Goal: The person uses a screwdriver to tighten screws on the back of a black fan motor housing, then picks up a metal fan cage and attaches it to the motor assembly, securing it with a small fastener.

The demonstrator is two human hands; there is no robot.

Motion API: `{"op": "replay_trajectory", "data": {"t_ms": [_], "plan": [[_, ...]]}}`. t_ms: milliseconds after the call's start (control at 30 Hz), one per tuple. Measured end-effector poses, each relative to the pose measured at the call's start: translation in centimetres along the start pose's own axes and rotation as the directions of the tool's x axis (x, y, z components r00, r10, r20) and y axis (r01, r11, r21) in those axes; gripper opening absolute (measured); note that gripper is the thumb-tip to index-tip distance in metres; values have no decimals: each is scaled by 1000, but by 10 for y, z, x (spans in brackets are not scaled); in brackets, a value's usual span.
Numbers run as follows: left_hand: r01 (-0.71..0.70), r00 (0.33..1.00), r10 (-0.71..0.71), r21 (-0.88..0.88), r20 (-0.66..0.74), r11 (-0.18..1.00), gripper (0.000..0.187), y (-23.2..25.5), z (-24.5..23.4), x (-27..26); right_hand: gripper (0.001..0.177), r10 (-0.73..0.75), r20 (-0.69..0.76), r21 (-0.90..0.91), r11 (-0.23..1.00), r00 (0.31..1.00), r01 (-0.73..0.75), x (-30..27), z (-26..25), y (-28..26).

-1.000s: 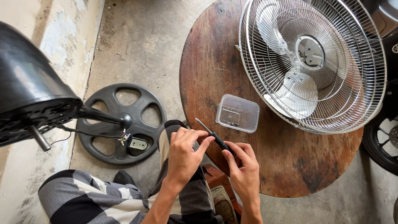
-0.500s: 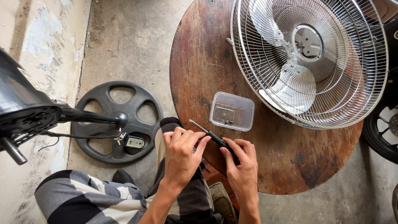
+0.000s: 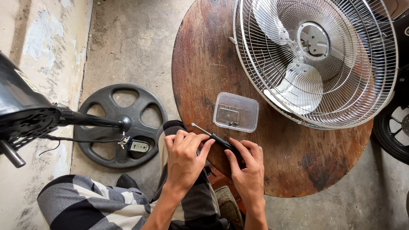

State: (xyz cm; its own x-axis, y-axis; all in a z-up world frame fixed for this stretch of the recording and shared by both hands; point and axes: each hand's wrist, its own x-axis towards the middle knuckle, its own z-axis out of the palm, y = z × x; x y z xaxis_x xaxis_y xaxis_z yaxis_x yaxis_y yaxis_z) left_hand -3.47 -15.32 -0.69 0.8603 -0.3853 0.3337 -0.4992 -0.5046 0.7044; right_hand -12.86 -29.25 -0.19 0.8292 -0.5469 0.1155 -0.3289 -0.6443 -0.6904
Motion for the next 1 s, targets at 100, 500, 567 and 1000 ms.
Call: {"op": "replay_trajectory", "data": {"t_ms": [100,500,567,1000], "plan": [[1,1000,-1,1,-3,1000,16,1,-1,-1,35,8,-3,0,1000,1000,-8,-1,-2,0],[-20,1000,21,46,-22,999,15,6,-8,-3,37,13,-18,-3,1000,1000,-13,-5,-4,1],[-32,999,34,56,-32,998,15,8,-10,-2,37,22,-21,3,1000,1000,-22,-5,-6,0],[-221,975,221,-44,-11,974,19,33,-27,12,39,-97,-115,-60,994,989,91,-5,-42,1]]}}
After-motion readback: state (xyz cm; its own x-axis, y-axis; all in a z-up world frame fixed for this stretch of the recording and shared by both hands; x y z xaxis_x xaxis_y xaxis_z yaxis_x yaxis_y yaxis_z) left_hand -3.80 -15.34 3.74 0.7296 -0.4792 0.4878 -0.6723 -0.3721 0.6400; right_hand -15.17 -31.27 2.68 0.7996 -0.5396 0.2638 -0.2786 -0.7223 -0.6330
